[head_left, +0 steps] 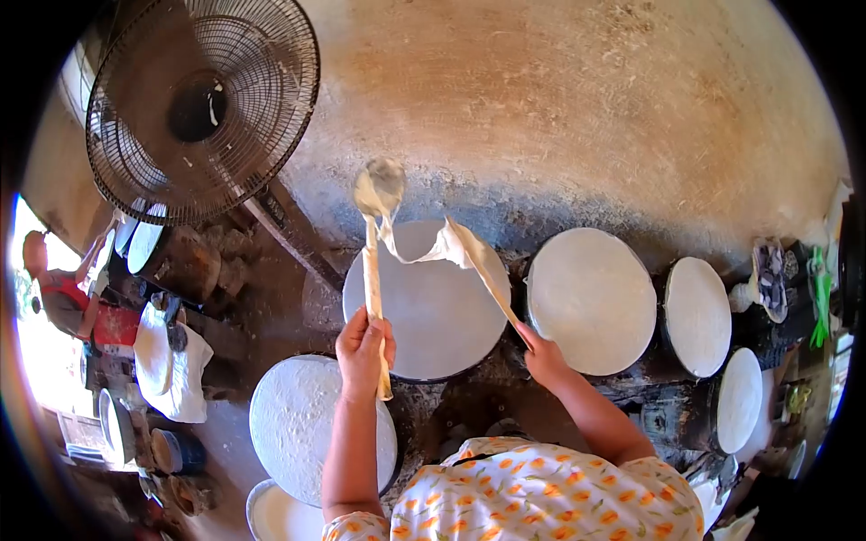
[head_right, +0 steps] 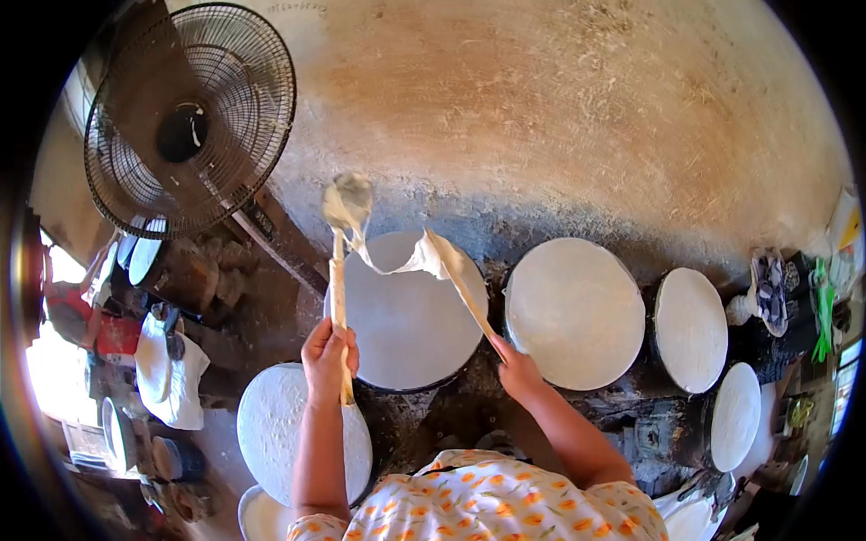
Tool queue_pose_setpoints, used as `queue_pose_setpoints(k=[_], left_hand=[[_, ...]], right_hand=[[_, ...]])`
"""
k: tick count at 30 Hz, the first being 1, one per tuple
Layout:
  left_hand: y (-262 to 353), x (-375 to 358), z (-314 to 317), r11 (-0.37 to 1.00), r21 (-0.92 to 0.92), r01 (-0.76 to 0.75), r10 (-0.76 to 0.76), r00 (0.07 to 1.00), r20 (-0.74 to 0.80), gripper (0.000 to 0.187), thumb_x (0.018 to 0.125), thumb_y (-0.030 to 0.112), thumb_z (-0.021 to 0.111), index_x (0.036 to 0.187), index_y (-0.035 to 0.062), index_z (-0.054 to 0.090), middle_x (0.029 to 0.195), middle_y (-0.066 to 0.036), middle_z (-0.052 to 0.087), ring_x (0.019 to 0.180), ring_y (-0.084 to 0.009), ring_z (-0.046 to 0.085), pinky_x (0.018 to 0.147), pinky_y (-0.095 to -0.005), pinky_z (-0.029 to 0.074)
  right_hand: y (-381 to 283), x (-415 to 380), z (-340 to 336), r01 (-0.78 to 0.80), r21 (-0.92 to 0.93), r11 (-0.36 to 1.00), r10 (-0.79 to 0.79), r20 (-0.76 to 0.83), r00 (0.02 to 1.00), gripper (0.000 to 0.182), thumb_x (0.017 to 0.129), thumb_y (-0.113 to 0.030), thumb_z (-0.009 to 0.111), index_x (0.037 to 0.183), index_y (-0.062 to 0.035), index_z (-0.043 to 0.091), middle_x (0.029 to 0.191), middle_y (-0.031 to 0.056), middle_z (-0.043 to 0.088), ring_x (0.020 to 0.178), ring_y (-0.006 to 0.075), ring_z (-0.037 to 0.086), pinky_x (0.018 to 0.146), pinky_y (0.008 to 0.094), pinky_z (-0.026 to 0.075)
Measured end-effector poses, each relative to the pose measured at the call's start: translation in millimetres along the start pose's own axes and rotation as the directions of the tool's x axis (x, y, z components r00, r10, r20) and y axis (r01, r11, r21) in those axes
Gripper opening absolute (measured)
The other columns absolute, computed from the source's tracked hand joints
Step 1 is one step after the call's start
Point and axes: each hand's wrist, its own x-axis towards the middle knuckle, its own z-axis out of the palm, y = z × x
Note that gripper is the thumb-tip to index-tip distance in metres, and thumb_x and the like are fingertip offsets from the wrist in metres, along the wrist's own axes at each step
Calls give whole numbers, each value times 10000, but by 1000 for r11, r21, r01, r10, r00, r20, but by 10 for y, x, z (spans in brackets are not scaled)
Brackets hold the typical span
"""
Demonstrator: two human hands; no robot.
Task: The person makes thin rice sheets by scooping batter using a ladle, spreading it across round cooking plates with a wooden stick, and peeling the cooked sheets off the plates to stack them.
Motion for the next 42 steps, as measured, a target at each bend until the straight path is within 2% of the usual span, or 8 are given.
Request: queue_pose_setpoints(k=[2,11,16,30,32,36,38,42], left_hand=[[-151,-45,-114,997,16,72,-72,997,25,124,947,100,466,854,36,518,676,-18,513,441,-68,456,373,-205,357],[-303,-147,-390,977,81,198,-198,980,-1,149,879,76,480,946,-16,578,636,-25,518,424,-70,454,367,-207,362],[-74,-199,-639,685,-670,287,-197,958,209,273,908,121,507,1119,-51,528,693,-35,496,421,-65,407,351,-209,338],[-183,-467,-628,979,-107,175,-183,980,-78,174,950,115,437,806,39,501,614,-11,462,415,-78,417,381,-229,358],[-185,-494,-630,978,-113,177,-187,978,-89,173,950,113,438,806,39,501,615,-11,462,416,-78,418,381,-230,358],[-166,-537,-569,979,-117,168,-184,974,-136,154,947,106,436,842,27,516,622,-13,466,417,-77,416,381,-229,359],[-164,-546,-554,980,-118,159,-175,974,-143,147,946,103,435,858,22,521,631,-15,473,418,-76,416,380,-230,359],[-150,-556,-523,978,-148,145,-173,965,-196,143,946,100,429,883,15,524,642,-22,487,418,-77,414,377,-231,359]], right_hand=[[-159,381,177,269,31,963,-262,-138,955,581,791,18,446,1352,-131,418,1194,206,566,1073,359,563,894,380,463],[-252,248,223,245,169,955,-208,-209,955,596,765,65,461,1331,-122,458,1177,214,578,1088,312,573,880,342,455],[-20,-22,278,252,117,961,-206,-310,928,591,772,32,458,1343,-121,439,1203,229,552,1120,347,542,891,365,451],[-688,269,387,515,71,854,-519,162,839,562,773,56,448,1299,-133,505,1241,199,541,1123,312,556,933,311,435],[-627,200,141,223,-50,974,-205,246,948,569,784,54,453,1314,-150,487,1216,187,560,1071,327,580,881,346,475],[-256,795,150,267,143,953,-237,-200,951,574,793,75,433,1325,-138,475,1169,173,604,946,233,651,776,314,508],[-914,622,-31,-2,88,996,-14,180,984,570,792,77,426,1318,-135,486,1134,197,616,950,258,648,786,300,503],[-541,488,431,400,209,892,-443,242,863,597,781,53,445,1323,-194,491,1245,206,541,1131,278,553,951,306,409]])
